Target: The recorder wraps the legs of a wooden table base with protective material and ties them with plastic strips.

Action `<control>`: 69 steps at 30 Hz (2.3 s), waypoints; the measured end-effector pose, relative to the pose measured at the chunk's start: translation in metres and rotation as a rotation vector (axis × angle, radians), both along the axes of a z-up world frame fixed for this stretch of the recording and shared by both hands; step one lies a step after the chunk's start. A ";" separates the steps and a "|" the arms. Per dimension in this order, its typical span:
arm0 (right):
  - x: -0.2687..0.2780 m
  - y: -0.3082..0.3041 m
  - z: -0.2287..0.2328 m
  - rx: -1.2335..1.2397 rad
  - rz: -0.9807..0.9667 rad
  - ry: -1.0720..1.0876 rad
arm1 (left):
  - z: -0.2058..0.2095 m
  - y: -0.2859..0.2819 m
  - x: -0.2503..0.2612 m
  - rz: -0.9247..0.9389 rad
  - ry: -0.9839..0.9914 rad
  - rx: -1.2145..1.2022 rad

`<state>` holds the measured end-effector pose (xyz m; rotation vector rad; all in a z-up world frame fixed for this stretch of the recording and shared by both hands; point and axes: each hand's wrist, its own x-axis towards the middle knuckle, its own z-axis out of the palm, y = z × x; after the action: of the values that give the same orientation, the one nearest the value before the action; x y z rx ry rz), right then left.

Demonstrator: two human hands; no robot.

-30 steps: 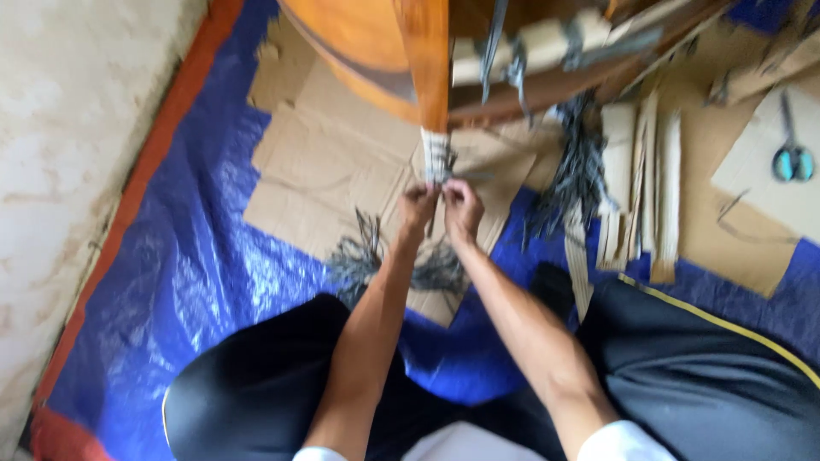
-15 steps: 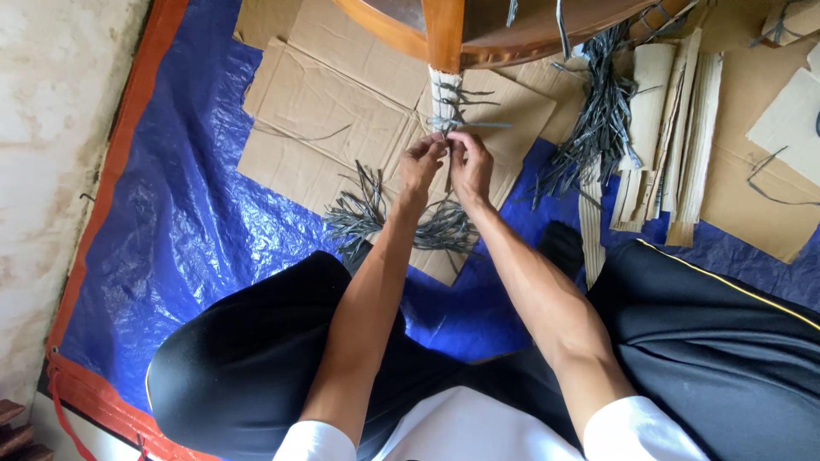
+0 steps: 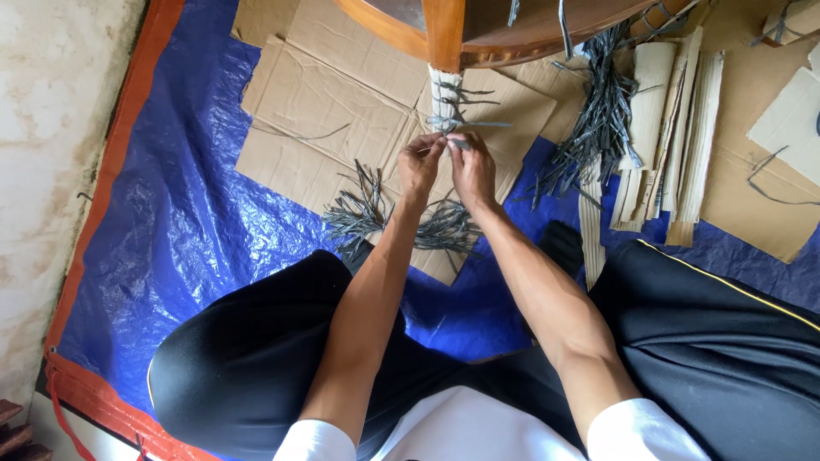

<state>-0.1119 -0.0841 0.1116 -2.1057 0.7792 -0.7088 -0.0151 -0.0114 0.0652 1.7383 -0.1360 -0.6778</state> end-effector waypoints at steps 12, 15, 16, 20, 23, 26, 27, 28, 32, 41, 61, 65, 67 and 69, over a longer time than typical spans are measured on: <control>0.009 -0.012 -0.042 0.273 -0.210 -0.095 | -0.045 -0.012 0.003 0.080 0.177 -0.047; 0.010 -0.021 -0.053 0.407 -0.335 0.056 | -0.048 -0.013 0.011 0.102 0.198 -0.034; 0.010 -0.025 -0.060 0.406 -0.337 0.057 | -0.057 -0.015 0.015 0.101 0.199 -0.034; 0.017 -0.036 -0.079 0.482 -0.339 0.009 | -0.071 -0.017 0.027 0.207 0.108 -0.141; 0.016 -0.043 -0.100 0.651 -0.369 -0.069 | -0.061 -0.010 0.031 0.278 0.040 -0.175; 0.009 -0.047 -0.090 0.785 -0.320 -0.147 | -0.063 0.011 0.034 0.208 0.060 -0.233; 0.000 -0.045 -0.082 0.899 -0.302 -0.177 | -0.067 0.022 0.028 0.170 0.134 -0.274; -0.003 -0.044 -0.082 0.898 -0.304 -0.174 | -0.080 0.033 0.025 0.169 0.137 -0.274; -0.030 -0.029 -0.128 0.816 -0.347 -0.150 | -0.121 0.078 0.000 -0.069 -0.413 0.299; -0.074 0.033 -0.119 0.063 -0.183 0.247 | -0.034 0.121 -0.020 -0.381 -0.698 0.576; -0.061 0.079 -0.048 -0.210 0.474 0.217 | -0.060 0.157 -0.017 -0.874 -0.849 0.754; -0.060 0.072 -0.048 -0.071 0.453 0.248 | -0.041 0.153 -0.014 -0.834 -0.772 0.596; -0.062 0.069 -0.039 0.032 0.416 0.293 | -0.031 0.155 -0.014 -0.816 -0.800 0.539; -0.064 0.064 -0.031 0.028 0.402 0.254 | -0.026 0.162 -0.013 -0.861 -0.728 0.704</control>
<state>-0.1758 -0.0202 0.0808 -2.2586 0.4662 -0.2171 -0.0279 0.1504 0.0388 2.5555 -1.3408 -0.6955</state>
